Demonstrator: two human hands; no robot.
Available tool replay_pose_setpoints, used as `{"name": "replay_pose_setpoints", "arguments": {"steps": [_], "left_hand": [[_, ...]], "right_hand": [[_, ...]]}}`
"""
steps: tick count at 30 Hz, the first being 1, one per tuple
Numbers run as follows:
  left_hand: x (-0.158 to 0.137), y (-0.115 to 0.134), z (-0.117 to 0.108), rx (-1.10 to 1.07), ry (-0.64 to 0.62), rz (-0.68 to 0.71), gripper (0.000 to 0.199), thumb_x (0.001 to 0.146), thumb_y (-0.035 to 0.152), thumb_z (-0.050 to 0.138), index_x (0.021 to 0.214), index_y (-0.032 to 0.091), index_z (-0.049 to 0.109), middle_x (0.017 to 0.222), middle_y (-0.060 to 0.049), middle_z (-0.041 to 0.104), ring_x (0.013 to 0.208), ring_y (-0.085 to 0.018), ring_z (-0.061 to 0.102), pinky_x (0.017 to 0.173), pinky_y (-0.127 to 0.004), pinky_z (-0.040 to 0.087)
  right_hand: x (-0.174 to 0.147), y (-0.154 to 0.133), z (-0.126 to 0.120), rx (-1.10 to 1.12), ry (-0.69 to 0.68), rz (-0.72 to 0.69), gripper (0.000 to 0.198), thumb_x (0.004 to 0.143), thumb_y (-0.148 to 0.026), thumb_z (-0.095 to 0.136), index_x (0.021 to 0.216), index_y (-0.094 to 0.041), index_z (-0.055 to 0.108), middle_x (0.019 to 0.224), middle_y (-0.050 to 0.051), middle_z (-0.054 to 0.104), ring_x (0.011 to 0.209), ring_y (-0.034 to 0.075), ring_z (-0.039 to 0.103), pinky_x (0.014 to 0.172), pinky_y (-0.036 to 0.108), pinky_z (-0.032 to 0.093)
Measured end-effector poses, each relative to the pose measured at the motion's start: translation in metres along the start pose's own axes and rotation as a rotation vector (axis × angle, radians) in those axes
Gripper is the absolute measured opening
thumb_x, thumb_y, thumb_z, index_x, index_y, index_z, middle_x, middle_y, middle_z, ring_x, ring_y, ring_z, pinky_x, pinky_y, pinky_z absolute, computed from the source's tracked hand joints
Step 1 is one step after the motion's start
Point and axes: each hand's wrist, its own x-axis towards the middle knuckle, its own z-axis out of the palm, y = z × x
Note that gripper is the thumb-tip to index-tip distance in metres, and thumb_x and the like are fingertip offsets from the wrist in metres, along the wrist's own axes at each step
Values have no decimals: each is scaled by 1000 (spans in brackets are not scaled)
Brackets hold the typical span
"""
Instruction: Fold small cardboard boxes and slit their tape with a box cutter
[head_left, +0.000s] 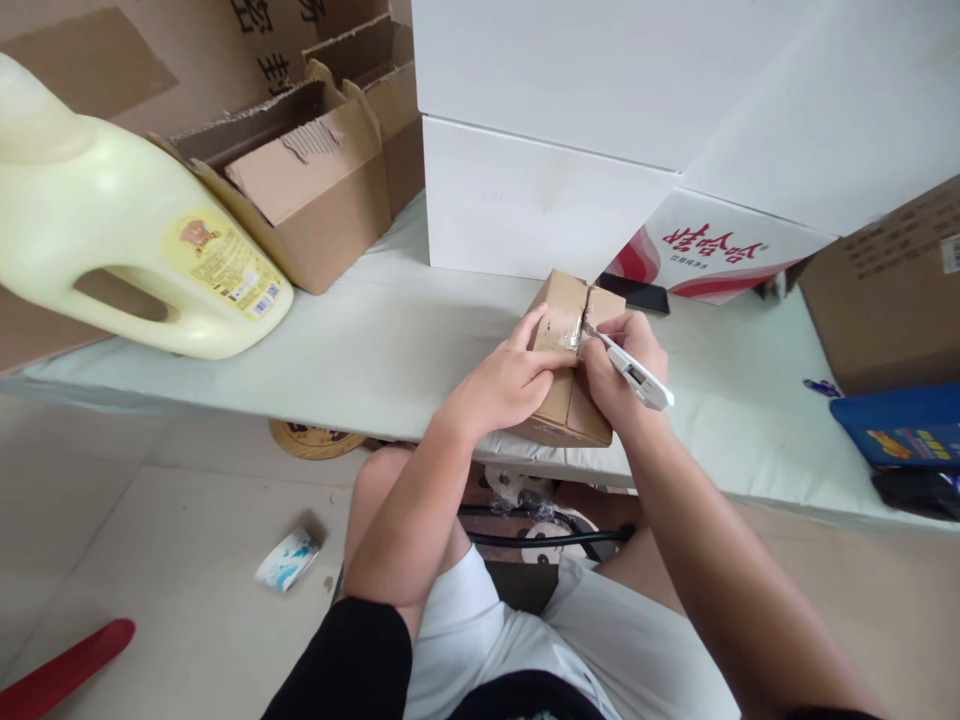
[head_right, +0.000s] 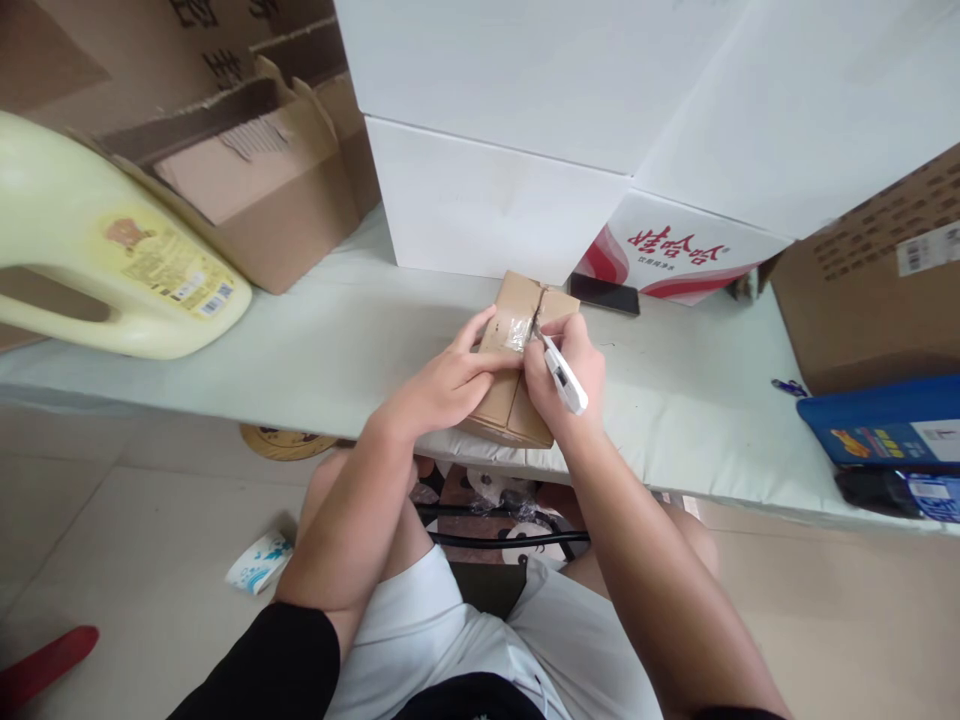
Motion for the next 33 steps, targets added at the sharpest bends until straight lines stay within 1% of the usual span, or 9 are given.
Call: {"name": "replay_pose_setpoints", "arguments": {"steps": [6, 10, 13, 15, 17, 19, 22, 25, 33], "left_hand": [[0, -4, 2, -10, 18, 23, 49, 99, 16, 39, 132, 35, 70, 176, 7, 10, 159, -29, 29, 133, -47, 23], [1, -5, 3, -18, 25, 18, 48, 100, 18, 39, 131, 36, 70, 175, 7, 12, 158, -30, 31, 132, -50, 25], [1, -4, 3, -13, 20, 18, 45, 100, 19, 38, 129, 34, 69, 175, 5, 12, 157, -30, 32, 131, -50, 26], [0, -3, 3, -16, 28, 8, 42, 101, 20, 37, 133, 31, 61, 175, 1, 13, 156, -29, 34, 129, -51, 30], [0, -2, 3, -30, 59, -28, 38, 99, 21, 39, 135, 29, 50, 173, -5, 18, 151, -28, 41, 125, -52, 36], [0, -1, 3, -44, 84, -76, 34, 97, 23, 41, 131, 27, 43, 167, -10, 30, 143, -28, 49, 120, -52, 41], [0, -2, 3, -60, 79, -107, 30, 96, 25, 41, 126, 28, 39, 153, -10, 45, 130, -26, 57, 114, -49, 46], [0, -2, 3, -67, 74, -95, 29, 96, 27, 40, 125, 29, 37, 149, -8, 47, 127, -25, 57, 112, -47, 47], [1, -2, 3, -64, 74, -90, 28, 96, 29, 39, 124, 30, 38, 146, -8, 47, 125, -26, 56, 111, -46, 47]], "right_hand": [[1, -5, -1, -3, 16, 42, 12, 73, -32, 56, 81, -25, 50, 74, 0, 63, 68, 20, 56, 64, 32, 41], [0, -8, -1, 1, 41, 22, 9, 69, -30, 55, 75, -25, 50, 67, -2, 60, 64, 19, 53, 62, 32, 39], [-2, -9, -1, -14, 56, 8, 9, 67, -31, 54, 72, -25, 50, 66, -1, 61, 64, 19, 53, 61, 32, 39], [-3, -10, -1, -23, 59, 20, 10, 66, -32, 54, 72, -25, 50, 65, -1, 61, 62, 18, 54, 62, 32, 39], [-4, -10, -1, -23, 59, 26, 11, 66, -33, 54, 72, -24, 51, 64, -2, 61, 61, 18, 53, 62, 32, 39], [-5, -10, -2, -22, 67, 20, 11, 65, -33, 53, 70, -24, 51, 63, -2, 60, 60, 18, 53, 61, 32, 40], [-6, -11, -2, -21, 72, 14, 10, 63, -34, 53, 67, -25, 51, 61, -1, 59, 59, 18, 52, 57, 32, 38], [-7, -11, -3, -8, 71, 17, 9, 62, -33, 52, 65, -25, 50, 57, -2, 57, 55, 17, 49, 55, 31, 38], [-10, -8, -2, 31, 61, -15, 8, 61, -32, 51, 61, -25, 50, 53, -3, 53, 52, 15, 46, 53, 30, 36]]}}
